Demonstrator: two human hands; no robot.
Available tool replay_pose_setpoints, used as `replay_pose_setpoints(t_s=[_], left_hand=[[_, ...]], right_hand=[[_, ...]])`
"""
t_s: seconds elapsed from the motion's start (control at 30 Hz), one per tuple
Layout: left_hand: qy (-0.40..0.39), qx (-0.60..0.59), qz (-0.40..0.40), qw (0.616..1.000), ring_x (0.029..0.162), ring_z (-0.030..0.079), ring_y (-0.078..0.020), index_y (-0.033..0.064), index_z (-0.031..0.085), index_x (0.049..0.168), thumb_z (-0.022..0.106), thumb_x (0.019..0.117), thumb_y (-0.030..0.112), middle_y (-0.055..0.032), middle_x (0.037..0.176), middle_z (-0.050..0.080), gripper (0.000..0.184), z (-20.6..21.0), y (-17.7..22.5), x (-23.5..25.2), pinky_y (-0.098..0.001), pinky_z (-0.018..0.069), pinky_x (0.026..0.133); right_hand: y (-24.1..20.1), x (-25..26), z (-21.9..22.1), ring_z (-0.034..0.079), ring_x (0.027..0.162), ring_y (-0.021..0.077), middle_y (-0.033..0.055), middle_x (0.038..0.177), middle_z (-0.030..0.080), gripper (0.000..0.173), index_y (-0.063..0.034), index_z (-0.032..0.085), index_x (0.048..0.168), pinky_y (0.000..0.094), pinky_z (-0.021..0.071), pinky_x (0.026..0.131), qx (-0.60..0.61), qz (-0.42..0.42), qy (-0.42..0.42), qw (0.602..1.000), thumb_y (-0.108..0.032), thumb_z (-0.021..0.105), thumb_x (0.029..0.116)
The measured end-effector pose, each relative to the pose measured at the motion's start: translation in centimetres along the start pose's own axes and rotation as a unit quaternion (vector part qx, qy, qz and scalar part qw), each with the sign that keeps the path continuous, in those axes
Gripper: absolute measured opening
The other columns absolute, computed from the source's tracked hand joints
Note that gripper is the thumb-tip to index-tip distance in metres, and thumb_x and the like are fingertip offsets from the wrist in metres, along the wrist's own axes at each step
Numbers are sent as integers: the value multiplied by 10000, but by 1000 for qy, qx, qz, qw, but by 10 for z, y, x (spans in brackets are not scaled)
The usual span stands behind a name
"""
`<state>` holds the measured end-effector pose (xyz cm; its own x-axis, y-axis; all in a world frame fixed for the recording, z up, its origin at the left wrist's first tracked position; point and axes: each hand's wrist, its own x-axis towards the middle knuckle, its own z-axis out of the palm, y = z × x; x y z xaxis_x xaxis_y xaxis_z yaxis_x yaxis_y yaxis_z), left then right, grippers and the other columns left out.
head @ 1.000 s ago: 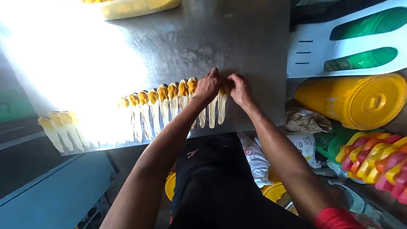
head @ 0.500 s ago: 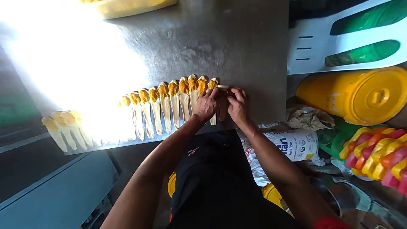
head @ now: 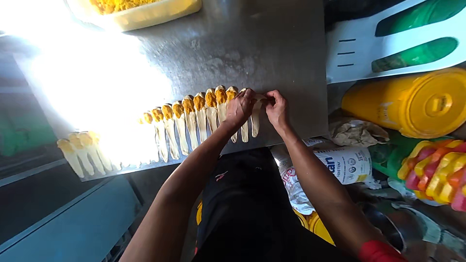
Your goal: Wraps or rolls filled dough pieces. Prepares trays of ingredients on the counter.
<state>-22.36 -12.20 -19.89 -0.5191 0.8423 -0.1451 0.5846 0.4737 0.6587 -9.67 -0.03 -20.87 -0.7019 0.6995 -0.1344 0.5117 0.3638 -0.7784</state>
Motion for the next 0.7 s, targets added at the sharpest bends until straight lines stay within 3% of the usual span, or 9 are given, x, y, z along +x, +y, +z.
replay_pose_setpoints(t_s=[0.07, 0.2, 0.33, 0.5, 0.57, 0.7], left_hand=[[21, -31, -47, 998, 995, 719, -297, 62, 664, 1185, 630, 1016, 226, -130, 1075, 721, 238, 4, 5, 2, -499, 590, 876], [71, -39, -107, 991, 961, 719, -270, 59, 696, 1116, 658, 996, 260, -111, 1047, 724, 237, 19, 6, 5, -482, 597, 862], [84, -86, -161, 980, 960, 722, -268, 56, 693, 1179, 683, 969, 229, -121, 1059, 730, 272, 18, 17, 1, -489, 594, 867], [85, -133, -215, 964, 947, 722, -228, 107, 751, 1065, 699, 948, 215, -73, 1016, 749, 168, 15, 24, -2, -483, 586, 868], [119, -122, -225, 959, 933, 717, -206, 125, 762, 1018, 699, 932, 208, -48, 1003, 743, 135, 19, 23, 0, -462, 593, 843], [192, -107, -187, 957, 854, 705, -205, 114, 755, 956, 740, 904, 176, -54, 981, 720, 82, 28, 30, -7, -438, 596, 741]], right_hand=[[-2, -4, 6, 694, 825, 211, 98, 962, 709, 195, -57, 659, 1103, 424, 593, 740, -14, 3, 39, 999, -165, 727, 956], [-3, -3, 23, 720, 839, 188, 36, 937, 745, 153, -116, 716, 1032, 437, 596, 729, -94, 30, 109, 989, -227, 742, 930], [-5, -21, 20, 687, 863, 282, 134, 990, 681, 168, -69, 678, 1108, 473, 578, 704, -107, -21, 88, 990, -168, 699, 974], [-6, -22, 20, 685, 858, 270, 134, 1005, 683, 187, -76, 685, 1131, 459, 576, 704, -89, -22, 81, 993, -164, 704, 967], [-11, -23, 16, 681, 887, 258, 121, 1020, 673, 200, -86, 673, 1144, 451, 584, 731, -81, -18, 69, 994, -176, 711, 969], [-13, -21, 24, 685, 858, 265, 136, 985, 674, 151, -50, 673, 1044, 445, 583, 719, -76, -12, 106, 991, -124, 741, 932]])
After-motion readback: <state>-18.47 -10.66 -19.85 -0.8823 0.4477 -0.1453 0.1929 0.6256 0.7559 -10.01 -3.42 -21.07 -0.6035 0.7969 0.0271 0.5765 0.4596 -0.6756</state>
